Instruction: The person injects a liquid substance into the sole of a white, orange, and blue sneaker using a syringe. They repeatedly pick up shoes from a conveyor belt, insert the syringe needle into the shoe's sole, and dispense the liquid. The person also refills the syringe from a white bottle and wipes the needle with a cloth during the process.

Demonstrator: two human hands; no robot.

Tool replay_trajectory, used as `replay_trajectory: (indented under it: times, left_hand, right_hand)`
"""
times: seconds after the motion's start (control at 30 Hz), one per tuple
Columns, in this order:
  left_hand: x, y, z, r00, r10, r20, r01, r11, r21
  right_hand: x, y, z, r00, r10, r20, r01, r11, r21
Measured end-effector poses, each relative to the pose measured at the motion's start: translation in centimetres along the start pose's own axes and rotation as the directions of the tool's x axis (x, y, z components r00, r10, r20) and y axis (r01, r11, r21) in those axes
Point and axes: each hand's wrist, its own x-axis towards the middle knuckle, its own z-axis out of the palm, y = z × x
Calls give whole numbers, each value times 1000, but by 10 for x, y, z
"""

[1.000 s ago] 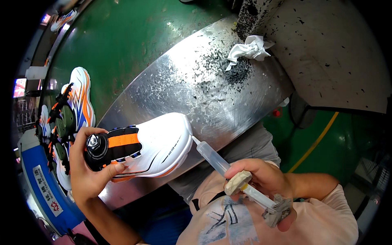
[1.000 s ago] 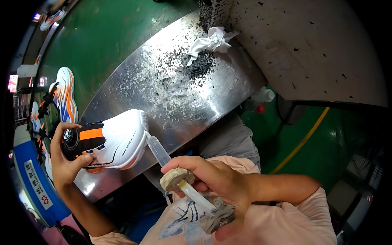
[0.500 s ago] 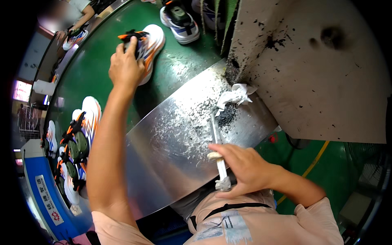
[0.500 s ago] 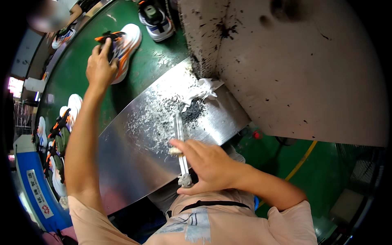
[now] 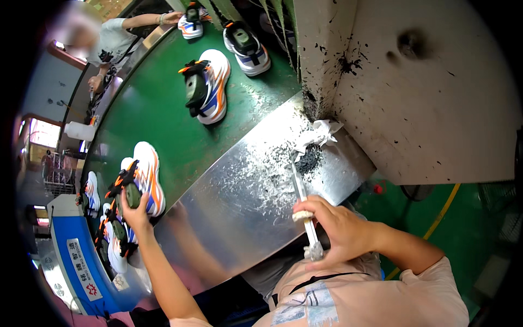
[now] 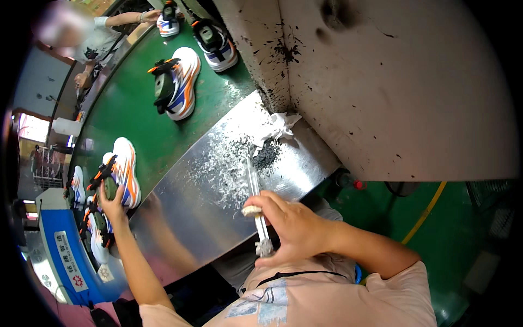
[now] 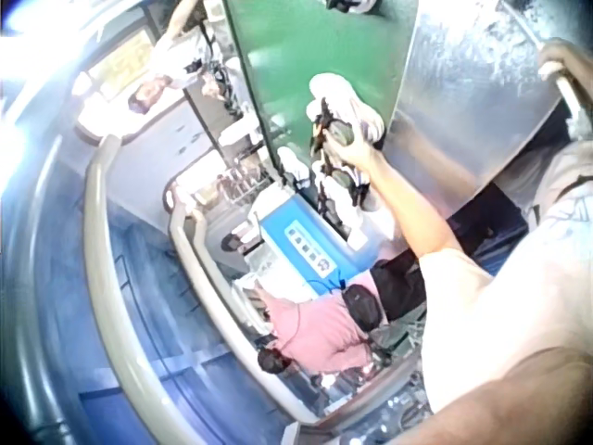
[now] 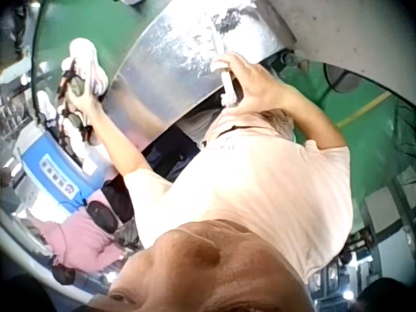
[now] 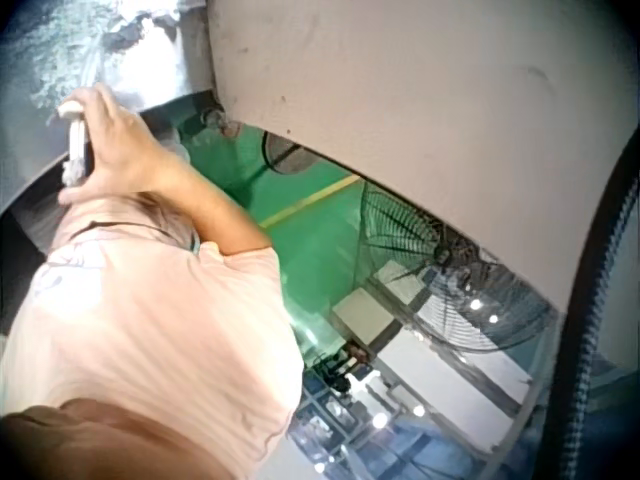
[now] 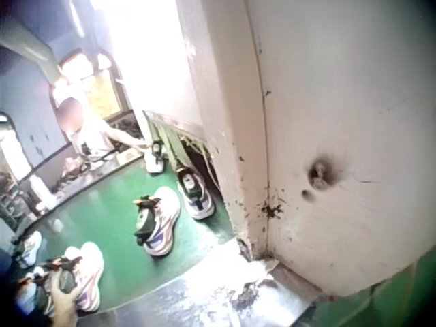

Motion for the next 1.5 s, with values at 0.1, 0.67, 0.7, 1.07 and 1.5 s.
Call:
replay_trajectory:
  times: [0.1, 0.67, 0.7, 1.07, 1.5]
  left_hand:
    - [20, 23, -2, 994, -107, 29, 105, 993, 60]
    - [-176, 209, -57, 843, 101, 528, -246, 946, 211]
    - [-156, 213, -59, 777, 232, 586, -503, 787, 356]
    - [-211, 162, -23, 656, 610, 444, -741, 633, 226]
    - [-263, 142, -39, 737, 571, 362, -640, 762, 101]
  right_hand:
    - [2, -2, 4, 994, 90, 62, -86, 994, -62]
    - [-17, -12, -6, 977, 167, 129, -167, 986, -9]
    - [-10, -8, -4, 987, 137, 80, -133, 990, -49]
    - [6, -29, -10, 893, 393, 219, -408, 913, 26]
    - [178, -153, 87, 603, 136, 786, -738, 468, 486]
